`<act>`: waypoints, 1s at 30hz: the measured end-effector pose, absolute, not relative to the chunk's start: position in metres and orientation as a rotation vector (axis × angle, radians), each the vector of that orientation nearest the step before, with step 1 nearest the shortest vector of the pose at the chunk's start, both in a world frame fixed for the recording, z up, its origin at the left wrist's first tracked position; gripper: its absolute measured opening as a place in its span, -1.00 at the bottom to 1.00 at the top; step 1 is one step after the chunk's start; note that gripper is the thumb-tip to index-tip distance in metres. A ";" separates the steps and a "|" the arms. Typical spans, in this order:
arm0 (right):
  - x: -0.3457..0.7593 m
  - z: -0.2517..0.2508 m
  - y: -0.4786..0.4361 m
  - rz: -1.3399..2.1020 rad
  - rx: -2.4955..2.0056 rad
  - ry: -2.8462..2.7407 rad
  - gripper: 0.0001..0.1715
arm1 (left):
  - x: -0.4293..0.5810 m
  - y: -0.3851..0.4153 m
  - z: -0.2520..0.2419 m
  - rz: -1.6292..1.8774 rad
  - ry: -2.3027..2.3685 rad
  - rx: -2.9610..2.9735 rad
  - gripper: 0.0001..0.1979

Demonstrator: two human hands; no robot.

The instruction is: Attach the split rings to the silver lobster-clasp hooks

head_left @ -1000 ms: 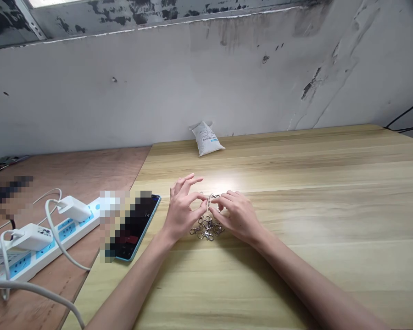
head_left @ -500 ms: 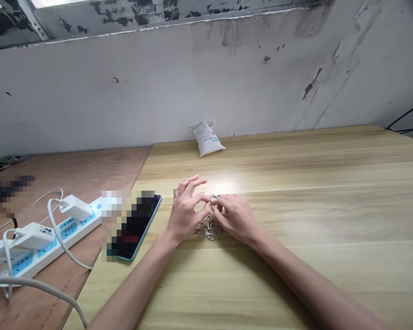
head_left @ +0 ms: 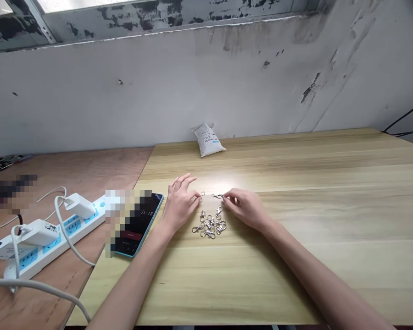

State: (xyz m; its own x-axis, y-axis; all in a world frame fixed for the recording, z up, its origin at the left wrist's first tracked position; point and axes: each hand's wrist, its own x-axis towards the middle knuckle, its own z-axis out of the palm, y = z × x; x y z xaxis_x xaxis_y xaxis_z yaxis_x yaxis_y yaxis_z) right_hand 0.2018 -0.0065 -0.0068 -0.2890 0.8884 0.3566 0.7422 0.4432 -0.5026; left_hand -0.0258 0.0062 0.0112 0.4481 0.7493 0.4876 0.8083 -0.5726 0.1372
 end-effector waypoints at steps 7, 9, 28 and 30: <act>0.207 -0.009 -0.004 0.300 -1.414 -2.183 -0.81 | -0.027 0.007 0.011 -0.801 -1.511 -2.608 -0.87; 0.208 -0.007 -0.007 0.323 -1.379 -2.184 -0.80 | -0.026 0.007 0.013 -0.831 -1.552 -2.601 -0.85; 0.202 -0.014 -0.010 0.167 -1.207 -2.434 -0.75 | -0.026 0.005 0.013 -0.852 -1.578 -2.669 -0.85; 0.200 -0.013 -0.010 0.147 -1.206 -2.437 -0.74 | -0.026 0.005 0.013 -0.842 -1.566 -2.686 -0.86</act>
